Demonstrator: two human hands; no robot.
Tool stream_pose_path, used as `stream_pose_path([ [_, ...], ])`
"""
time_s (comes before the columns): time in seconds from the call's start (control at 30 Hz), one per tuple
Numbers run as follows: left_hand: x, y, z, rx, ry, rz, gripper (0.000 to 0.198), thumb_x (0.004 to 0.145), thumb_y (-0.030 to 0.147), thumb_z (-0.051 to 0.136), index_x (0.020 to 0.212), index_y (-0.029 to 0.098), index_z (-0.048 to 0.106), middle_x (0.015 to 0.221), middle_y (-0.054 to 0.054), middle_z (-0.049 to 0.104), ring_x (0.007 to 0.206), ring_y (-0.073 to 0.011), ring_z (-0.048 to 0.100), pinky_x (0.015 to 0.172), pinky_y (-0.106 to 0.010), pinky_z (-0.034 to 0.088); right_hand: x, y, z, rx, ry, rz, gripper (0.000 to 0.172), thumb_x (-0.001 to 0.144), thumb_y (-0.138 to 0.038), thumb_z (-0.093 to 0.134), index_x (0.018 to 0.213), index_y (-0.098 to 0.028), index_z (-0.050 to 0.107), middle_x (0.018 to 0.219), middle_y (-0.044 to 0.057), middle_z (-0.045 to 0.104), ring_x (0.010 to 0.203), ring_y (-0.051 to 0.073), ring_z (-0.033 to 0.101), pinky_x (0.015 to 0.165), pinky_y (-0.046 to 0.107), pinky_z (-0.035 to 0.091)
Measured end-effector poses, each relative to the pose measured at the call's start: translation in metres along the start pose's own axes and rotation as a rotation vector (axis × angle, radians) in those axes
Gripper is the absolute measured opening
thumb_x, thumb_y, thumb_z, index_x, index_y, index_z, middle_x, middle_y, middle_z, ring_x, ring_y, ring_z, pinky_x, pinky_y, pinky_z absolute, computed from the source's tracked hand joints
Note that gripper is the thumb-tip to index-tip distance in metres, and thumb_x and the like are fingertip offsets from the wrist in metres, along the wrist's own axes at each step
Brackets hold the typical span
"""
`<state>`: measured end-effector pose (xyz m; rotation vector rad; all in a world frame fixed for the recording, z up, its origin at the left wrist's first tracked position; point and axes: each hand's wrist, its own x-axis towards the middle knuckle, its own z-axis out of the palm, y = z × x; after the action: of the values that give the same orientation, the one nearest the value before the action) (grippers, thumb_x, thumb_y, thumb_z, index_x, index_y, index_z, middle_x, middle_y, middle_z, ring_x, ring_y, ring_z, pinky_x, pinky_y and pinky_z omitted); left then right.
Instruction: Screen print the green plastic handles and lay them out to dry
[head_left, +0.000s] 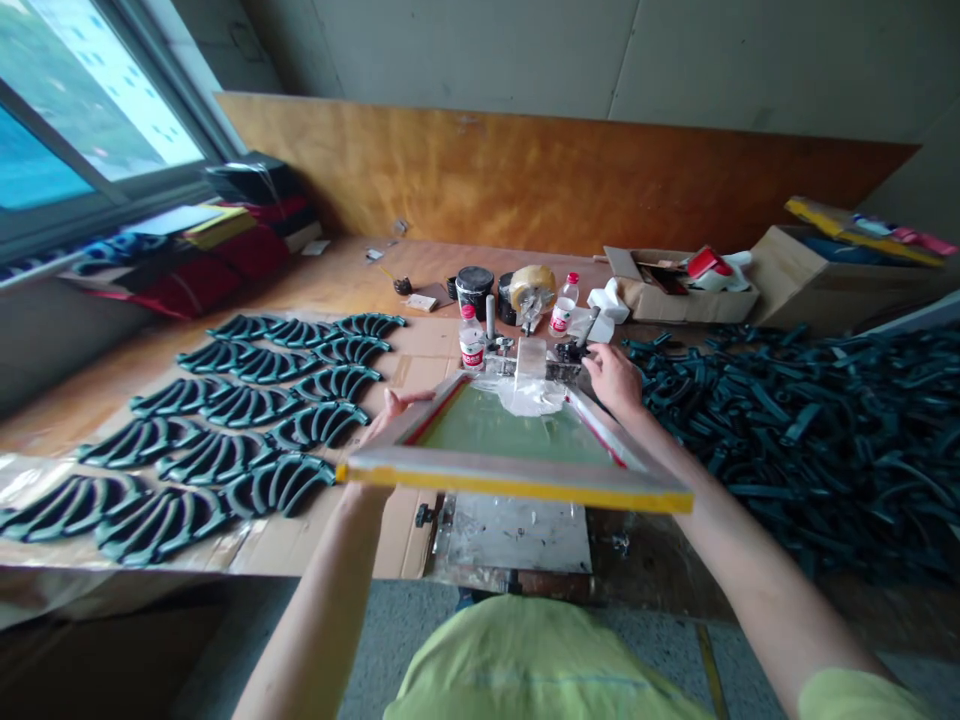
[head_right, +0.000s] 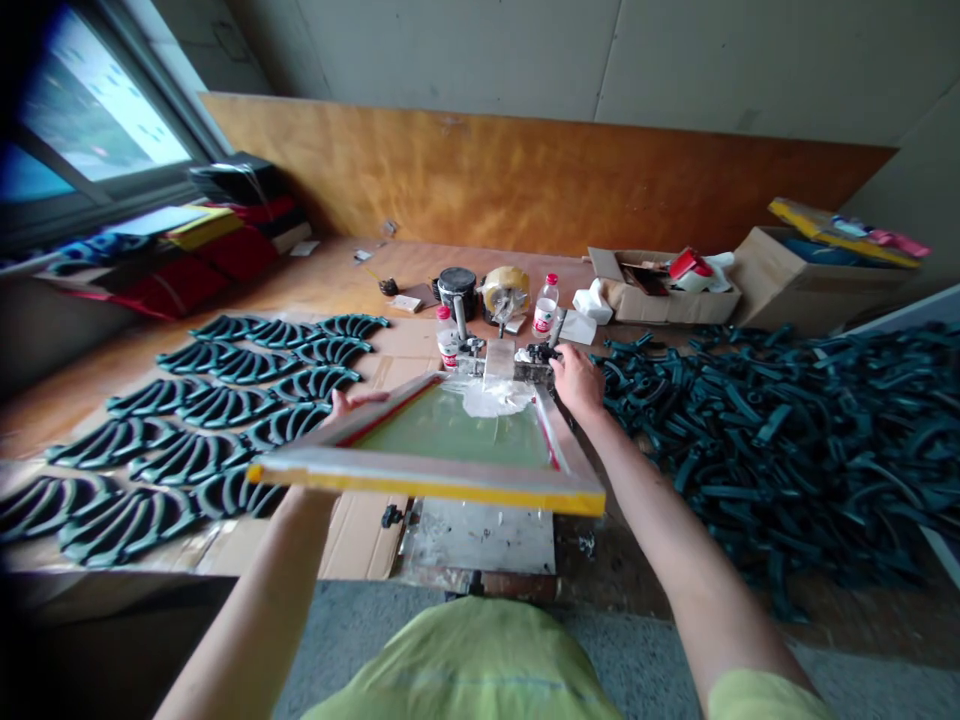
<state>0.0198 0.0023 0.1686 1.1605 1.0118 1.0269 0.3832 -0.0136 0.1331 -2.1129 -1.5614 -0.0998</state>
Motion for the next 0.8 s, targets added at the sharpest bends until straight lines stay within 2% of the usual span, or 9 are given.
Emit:
stream_pose_path([
  [0.1,0.028,0.027,0.019,-0.092,0.027,0.106,0.059,0.082,0.067,0.052,0.104,0.015,0.066,0.086,-0.008,0.071,0.079,-0.0202,0.067,0.067,-0.031,0.054,-0.040,0.017,0.025,0.037,-0.174,0.054,0.020,0.092,-0.034,0.054,0.104,-0.020,0.064,0.090,0.007,0.069,0.085,0.022,0.062,0.072,0.029,0.043],
  [0.23,0.039,0.034,0.031,-0.112,0.088,0.133,0.056,0.084,0.066,0.050,0.101,0.015,0.064,0.080,-0.006,0.070,0.072,-0.0159,0.066,0.065,-0.027,0.054,-0.088,0.004,0.055,0.068,-0.381,-0.200,0.032,0.084,-0.037,0.069,0.111,-0.022,0.061,0.104,0.007,0.067,0.098,0.022,0.059,0.082,0.031,0.043],
  [0.33,0.013,-0.004,0.040,-0.090,0.091,0.002,0.059,0.082,0.067,0.054,0.115,0.018,0.060,0.087,-0.006,0.072,0.071,-0.0152,0.066,0.062,-0.026,0.054,-0.105,-0.018,0.055,0.041,-0.402,-0.279,0.021,0.084,-0.030,0.070,0.102,-0.021,0.064,0.103,0.006,0.065,0.101,0.022,0.054,0.087,0.034,0.041],
  [0.43,-0.030,-0.065,0.060,0.019,-0.146,-0.487,0.068,0.077,0.069,0.059,0.117,0.014,0.061,0.096,-0.015,0.074,0.076,-0.0225,0.070,0.059,-0.031,0.056,-0.126,-0.049,0.050,0.047,-0.284,-0.322,0.011,0.089,-0.028,0.063,0.094,-0.019,0.065,0.095,0.007,0.063,0.096,0.021,0.053,0.086,0.034,0.041],
  [0.5,-0.053,-0.099,0.071,-0.036,-0.182,-0.637,0.065,0.077,0.069,0.058,0.113,0.016,0.062,0.100,-0.015,0.073,0.083,-0.0244,0.070,0.062,-0.033,0.057,-0.144,-0.068,0.051,0.079,-0.247,-0.488,0.012,0.092,-0.028,0.059,0.094,-0.018,0.066,0.092,0.007,0.062,0.095,0.021,0.052,0.087,0.034,0.041],
  [0.57,-0.063,-0.119,0.069,-0.068,-0.148,-0.657,0.057,0.075,0.068,0.060,0.102,0.018,0.062,0.089,-0.010,0.073,0.077,-0.0213,0.069,0.061,-0.031,0.056,-0.156,-0.068,0.053,0.137,-0.303,-0.689,0.015,0.093,-0.027,0.055,0.100,-0.019,0.067,0.092,0.005,0.064,0.095,0.020,0.053,0.089,0.034,0.041],
  [0.63,-0.056,-0.126,0.049,0.028,-0.071,-0.604,0.054,0.071,0.069,0.062,0.090,0.019,0.060,0.071,-0.004,0.069,0.061,-0.0165,0.064,0.055,-0.027,0.051,-0.155,-0.039,0.050,0.119,-0.396,-0.676,0.021,0.094,-0.021,0.052,0.109,-0.022,0.066,0.097,0.004,0.066,0.097,0.018,0.054,0.090,0.031,0.041],
  [0.73,-0.031,-0.129,-0.007,0.355,0.097,-0.535,0.055,0.066,0.073,0.056,0.076,0.019,0.056,0.050,0.001,0.057,0.042,-0.0136,0.052,0.044,-0.025,0.042,-0.132,0.055,0.030,-0.173,-0.486,-0.161,0.032,0.088,-0.006,0.048,0.105,-0.023,0.069,0.105,0.004,0.067,0.103,0.016,0.054,0.091,0.028,0.041],
  [0.8,-0.017,-0.135,-0.044,0.566,0.145,-0.558,0.052,0.068,0.072,0.048,0.066,0.020,0.050,0.042,0.000,0.050,0.035,-0.0139,0.045,0.040,-0.024,0.036,-0.116,0.124,0.011,-0.282,-0.481,0.025,0.029,0.085,-0.004,0.048,0.094,-0.018,0.071,0.102,0.010,0.067,0.101,0.020,0.055,0.087,0.033,0.043],
])
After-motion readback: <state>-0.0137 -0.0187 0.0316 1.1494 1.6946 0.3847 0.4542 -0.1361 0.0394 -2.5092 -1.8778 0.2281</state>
